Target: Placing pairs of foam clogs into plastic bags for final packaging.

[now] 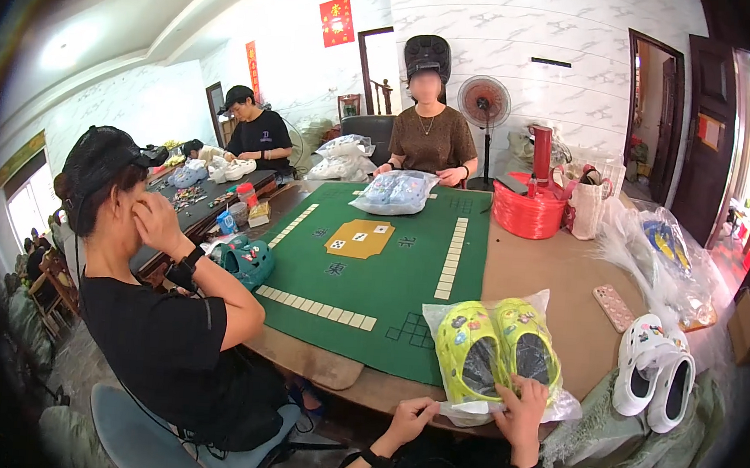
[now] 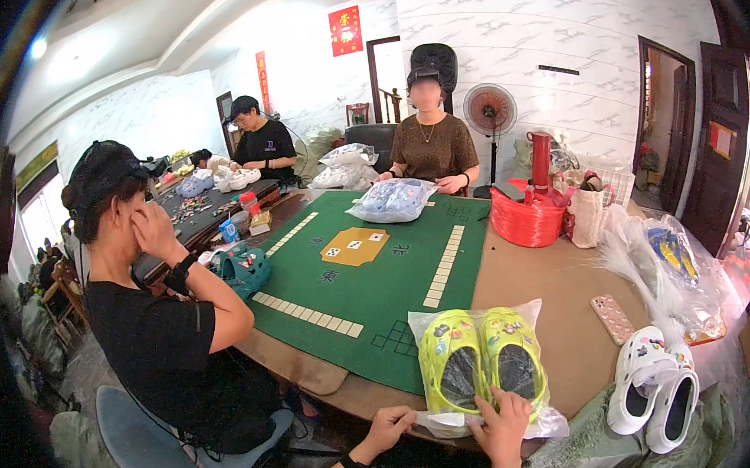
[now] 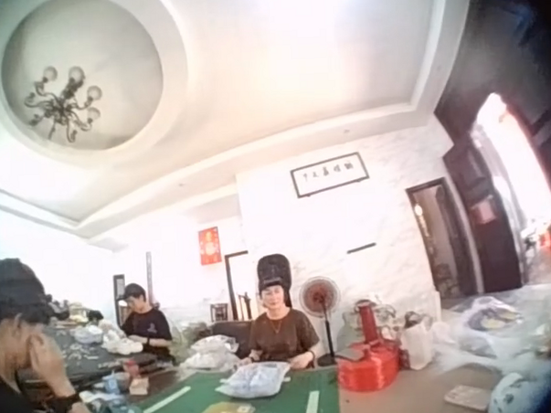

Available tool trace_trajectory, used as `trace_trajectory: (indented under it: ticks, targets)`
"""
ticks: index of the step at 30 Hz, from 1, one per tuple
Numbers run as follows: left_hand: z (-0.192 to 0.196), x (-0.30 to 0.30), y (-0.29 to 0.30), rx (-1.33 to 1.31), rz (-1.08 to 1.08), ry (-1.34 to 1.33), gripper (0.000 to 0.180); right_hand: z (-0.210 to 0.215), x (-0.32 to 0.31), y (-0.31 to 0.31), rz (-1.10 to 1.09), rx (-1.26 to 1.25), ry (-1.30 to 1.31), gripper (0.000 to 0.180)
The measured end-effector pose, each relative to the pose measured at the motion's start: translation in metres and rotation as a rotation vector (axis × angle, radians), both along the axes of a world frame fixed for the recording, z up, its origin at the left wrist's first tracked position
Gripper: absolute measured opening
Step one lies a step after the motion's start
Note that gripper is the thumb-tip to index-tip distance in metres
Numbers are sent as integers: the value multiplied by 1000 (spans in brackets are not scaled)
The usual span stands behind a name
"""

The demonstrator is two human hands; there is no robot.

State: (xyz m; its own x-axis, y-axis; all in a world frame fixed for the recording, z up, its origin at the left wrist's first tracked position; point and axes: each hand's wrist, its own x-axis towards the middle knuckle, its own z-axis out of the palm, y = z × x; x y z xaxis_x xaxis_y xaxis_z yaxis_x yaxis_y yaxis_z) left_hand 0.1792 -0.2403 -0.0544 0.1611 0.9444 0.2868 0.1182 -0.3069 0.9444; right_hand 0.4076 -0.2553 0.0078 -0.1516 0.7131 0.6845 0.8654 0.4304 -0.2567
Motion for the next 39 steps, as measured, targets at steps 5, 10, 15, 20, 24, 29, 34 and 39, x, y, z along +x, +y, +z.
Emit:
trace_trajectory:
  ticks: [5,10,15,20,24,29,34,39]
  targets:
    - [-8,-16,3,-99,-101,-152,26,10,-40,-36,-52,59,29,44]
    - [-15,-18,4,-115,-142,-298,20,-1,-92,-39,229,15,-95,34]
    - [-11,-27,5,-197,-275,-250,18,-24,-95,-36,159,16,-79,30]
    - [-5,-29,8,-219,-258,-199,15,-19,-94,-39,213,11,-20,26]
    - [-7,-29,11,-218,-240,-194,13,-22,-96,-40,207,20,-57,24]
    - [8,-22,9,-320,-266,-231,11,-31,-100,-35,130,65,-32,17]
    - [7,-23,11,-308,-295,-258,12,-39,-102,-35,65,121,-76,13]
    - [-4,-25,18,-321,-238,-267,12,-58,-90,-37,-33,217,-73,5]
